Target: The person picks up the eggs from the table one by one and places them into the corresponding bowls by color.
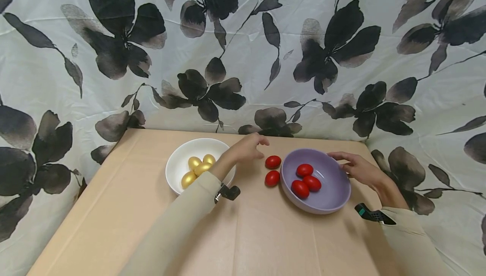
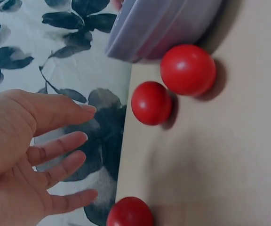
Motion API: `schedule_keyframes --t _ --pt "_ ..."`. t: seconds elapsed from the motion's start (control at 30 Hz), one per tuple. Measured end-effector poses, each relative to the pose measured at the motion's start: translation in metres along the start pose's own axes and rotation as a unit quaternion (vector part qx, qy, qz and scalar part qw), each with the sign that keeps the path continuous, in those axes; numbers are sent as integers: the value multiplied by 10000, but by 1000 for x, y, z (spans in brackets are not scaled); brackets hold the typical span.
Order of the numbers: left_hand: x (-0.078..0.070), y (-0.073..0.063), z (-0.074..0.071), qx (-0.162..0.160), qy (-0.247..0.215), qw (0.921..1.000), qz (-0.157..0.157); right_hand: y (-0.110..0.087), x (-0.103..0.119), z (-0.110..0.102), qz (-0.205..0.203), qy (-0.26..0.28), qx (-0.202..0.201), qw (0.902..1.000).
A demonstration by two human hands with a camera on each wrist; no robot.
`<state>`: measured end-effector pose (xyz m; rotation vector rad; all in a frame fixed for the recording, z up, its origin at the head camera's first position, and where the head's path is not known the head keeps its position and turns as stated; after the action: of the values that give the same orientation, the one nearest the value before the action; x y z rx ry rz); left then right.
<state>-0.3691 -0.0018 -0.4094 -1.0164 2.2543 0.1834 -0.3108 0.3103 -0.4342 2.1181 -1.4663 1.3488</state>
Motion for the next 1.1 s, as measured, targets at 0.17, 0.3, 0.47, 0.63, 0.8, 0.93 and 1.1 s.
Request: schedule_keyframes --t 0.17,0.3,0.47,0.63,0.8,0.93,1.1 --pt "13 1 4 174 -75 9997 -137 0 0 0 -8 24 -8 10000" --pt "21 -1 7 315 -168 9989 -288 -1 0 1 -25 25 -3 10000" --pt "22 -5 4 278 126 9980 -549 -1 -1 0 -13 -6 -3 10000" --pt "26 -10 4 540 856 9873 -1220 -1 -2 -1 1 -35 -15 10000" --pt "27 -14 9 886 1692 9692 -1557 -1 -2 1 0 -47 -13 10000" --pt "30 -16 12 1044 2090 9570 -1722 -1 -2 2 10 -11 2 10000" --pt "32 -16 14 1134 2267 9499 -1828 -1 -1 2 -17 -67 -31 10000"
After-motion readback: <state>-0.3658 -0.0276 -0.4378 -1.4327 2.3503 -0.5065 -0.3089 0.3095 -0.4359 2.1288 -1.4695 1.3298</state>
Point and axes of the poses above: each hand's wrist, its own y-axis towards the middle knuckle, its own z-axis out of the palm, x = y × z, the point moved 9 cm from there along y, towards the middle knuckle, and after that the axes turned 10 degrees about x, right-handed, at the moved point
